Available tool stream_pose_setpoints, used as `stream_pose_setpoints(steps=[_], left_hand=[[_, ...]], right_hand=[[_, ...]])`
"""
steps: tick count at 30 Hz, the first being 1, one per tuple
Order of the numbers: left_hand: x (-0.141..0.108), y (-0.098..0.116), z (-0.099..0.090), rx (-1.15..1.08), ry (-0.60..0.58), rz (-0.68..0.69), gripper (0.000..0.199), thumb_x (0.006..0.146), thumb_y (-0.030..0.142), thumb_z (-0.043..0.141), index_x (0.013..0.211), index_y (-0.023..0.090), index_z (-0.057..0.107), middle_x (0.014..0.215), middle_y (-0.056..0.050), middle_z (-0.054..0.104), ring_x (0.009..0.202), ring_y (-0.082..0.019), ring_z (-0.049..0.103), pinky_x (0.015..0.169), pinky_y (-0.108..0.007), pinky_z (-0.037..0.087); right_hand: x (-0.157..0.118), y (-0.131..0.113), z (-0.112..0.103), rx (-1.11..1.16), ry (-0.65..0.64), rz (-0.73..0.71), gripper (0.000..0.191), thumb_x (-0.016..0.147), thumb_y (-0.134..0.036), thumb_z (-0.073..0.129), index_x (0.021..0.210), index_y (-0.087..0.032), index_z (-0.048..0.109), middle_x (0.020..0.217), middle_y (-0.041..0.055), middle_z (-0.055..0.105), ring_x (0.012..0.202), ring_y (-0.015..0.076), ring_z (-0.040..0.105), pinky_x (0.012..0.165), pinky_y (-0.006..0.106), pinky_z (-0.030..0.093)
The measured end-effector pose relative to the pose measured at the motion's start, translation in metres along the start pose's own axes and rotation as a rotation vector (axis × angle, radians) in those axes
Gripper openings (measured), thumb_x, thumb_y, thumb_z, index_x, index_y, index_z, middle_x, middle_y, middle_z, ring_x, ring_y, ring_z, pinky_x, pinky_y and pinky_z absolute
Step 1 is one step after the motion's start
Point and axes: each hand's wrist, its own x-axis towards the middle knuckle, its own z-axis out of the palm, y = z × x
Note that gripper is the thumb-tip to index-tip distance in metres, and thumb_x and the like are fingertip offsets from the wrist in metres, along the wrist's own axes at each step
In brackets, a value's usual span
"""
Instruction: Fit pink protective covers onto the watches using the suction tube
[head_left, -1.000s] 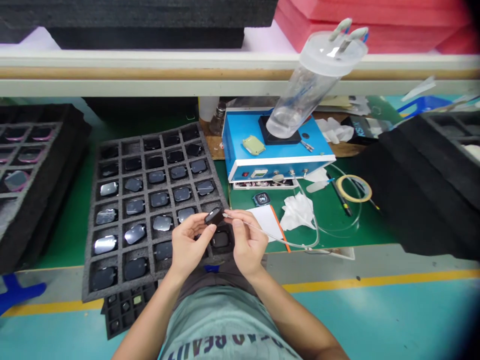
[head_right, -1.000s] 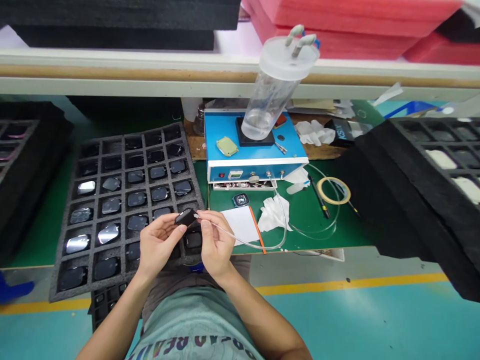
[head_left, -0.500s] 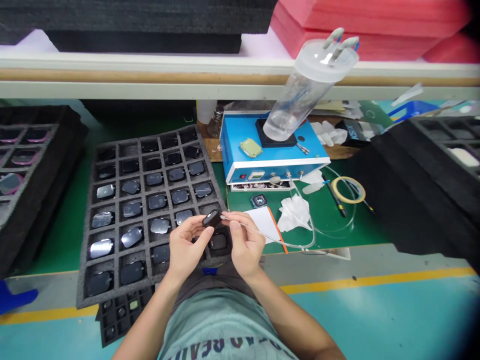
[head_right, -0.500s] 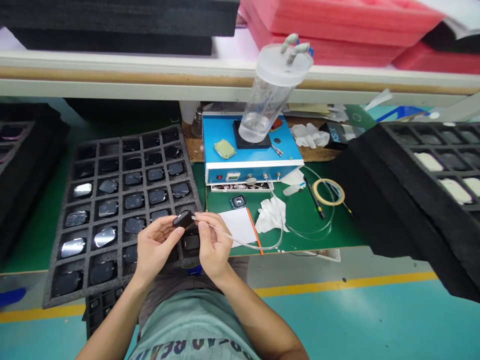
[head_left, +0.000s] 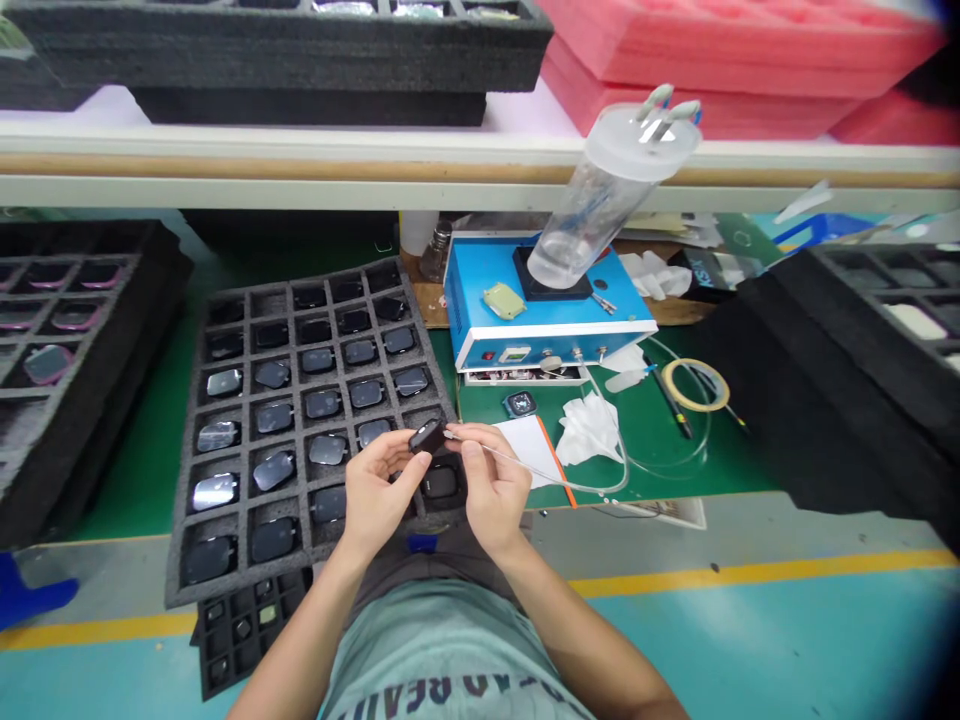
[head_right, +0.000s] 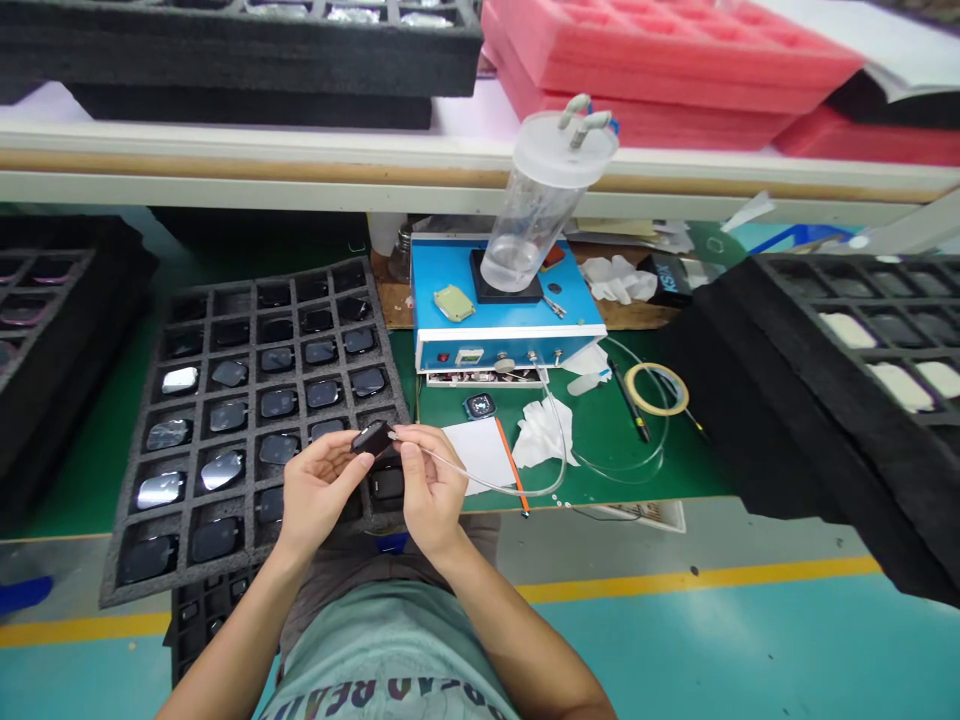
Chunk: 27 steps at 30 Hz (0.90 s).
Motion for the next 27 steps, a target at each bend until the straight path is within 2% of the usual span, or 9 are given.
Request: stream_pose_setpoints(steps=[3, 5, 6, 9, 11, 14, 20, 23, 27], left_hand=[[0.003, 0.001, -0.001, -0.132, 0.016, -0.053, 0.029, 0.07, 0.025, 0.091, 0.094, 0.016, 0.077, 0.088, -0.006, 0.081, 0.079, -0.017, 0.078, 0.075, -0.023, 0.063], [0.006, 0.003, -0.004, -0.281, 0.017, -0.118, 0.033, 0.067, 0.026, 0.094, 0.091, 0.016, 0.074, 0.089, -0.005, 0.08, 0.082, -0.019, 0.079, 0.074, -0.024, 0.064], [0.007, 0.004, -0.006, -0.355, 0.011, -0.152, 0.035, 0.066, 0.027, 0.095, 0.09, 0.016, 0.072, 0.088, -0.004, 0.079, 0.082, -0.019, 0.079, 0.073, -0.024, 0.064], [0.009, 0.006, -0.01, -0.487, -0.034, -0.212, 0.038, 0.064, 0.026, 0.096, 0.09, 0.016, 0.069, 0.087, -0.002, 0.077, 0.075, -0.016, 0.077, 0.069, -0.023, 0.064], [0.009, 0.006, -0.012, -0.497, -0.061, -0.199, 0.04, 0.065, 0.026, 0.095, 0.095, 0.016, 0.071, 0.089, -0.002, 0.076, 0.073, -0.014, 0.075, 0.067, -0.023, 0.065], [0.006, 0.003, -0.011, -0.48, -0.066, -0.16, 0.043, 0.066, 0.025, 0.095, 0.102, 0.017, 0.072, 0.095, -0.003, 0.076, 0.075, -0.015, 0.075, 0.066, -0.024, 0.066], [0.004, -0.005, -0.009, -0.418, -0.073, -0.095, 0.042, 0.068, 0.026, 0.093, 0.103, 0.017, 0.071, 0.094, -0.004, 0.077, 0.077, -0.017, 0.076, 0.067, -0.026, 0.066], [0.001, -0.003, -0.011, -0.343, -0.104, -0.082, 0.041, 0.07, 0.027, 0.092, 0.104, 0.016, 0.07, 0.092, -0.005, 0.078, 0.077, -0.017, 0.075, 0.069, -0.028, 0.065], [-0.008, 0.005, -0.009, -0.171, -0.129, -0.076, 0.033, 0.067, 0.02, 0.09, 0.092, 0.015, 0.067, 0.083, -0.004, 0.076, 0.074, -0.014, 0.074, 0.07, -0.023, 0.061]], right_hand=[[0.0, -0.001, -0.001, 0.025, 0.027, 0.017, 0.024, 0.101, -0.038, 0.062, 0.118, -0.024, 0.073, 0.114, 0.0102, 0.075, 0.105, 0.0225, 0.075, 0.085, 0.039, 0.068], [0.002, -0.003, -0.001, 0.023, -0.001, 0.061, 0.045, 0.097, -0.04, 0.069, 0.139, -0.026, 0.062, 0.123, 0.0112, 0.073, 0.106, 0.0224, 0.075, 0.084, 0.038, 0.068], [0.004, -0.004, 0.0, -0.009, -0.051, 0.089, 0.05, 0.094, -0.039, 0.071, 0.142, -0.026, 0.06, 0.122, 0.0111, 0.074, 0.104, 0.0219, 0.076, 0.082, 0.036, 0.067], [0.01, -0.011, 0.004, -0.168, -0.233, 0.122, 0.026, 0.093, -0.031, 0.07, 0.117, -0.023, 0.076, 0.103, 0.008, 0.078, 0.086, 0.0175, 0.074, 0.073, 0.028, 0.061], [0.014, -0.015, 0.006, -0.233, -0.3, 0.09, 0.017, 0.093, -0.027, 0.067, 0.101, -0.021, 0.081, 0.091, 0.0062, 0.078, 0.074, 0.0149, 0.07, 0.065, 0.026, 0.056], [0.021, -0.021, 0.007, -0.274, -0.346, 0.05, 0.016, 0.09, -0.024, 0.067, 0.094, -0.021, 0.082, 0.085, 0.0057, 0.079, 0.068, 0.0149, 0.069, 0.059, 0.026, 0.052], [0.034, -0.03, -0.005, -0.37, -0.46, 0.028, 0.018, 0.089, -0.028, 0.067, 0.086, -0.022, 0.084, 0.083, 0.0063, 0.08, 0.071, 0.017, 0.07, 0.063, 0.027, 0.052], [0.037, -0.032, -0.012, -0.37, -0.494, 0.103, 0.021, 0.088, -0.031, 0.067, 0.081, -0.021, 0.084, 0.077, 0.0052, 0.078, 0.067, 0.0162, 0.067, 0.059, 0.025, 0.048], [0.038, -0.033, -0.014, -0.294, -0.499, 0.319, 0.022, 0.078, -0.036, 0.07, 0.079, -0.018, 0.084, 0.069, 0.0041, 0.077, 0.061, 0.0159, 0.065, 0.055, 0.024, 0.046]])
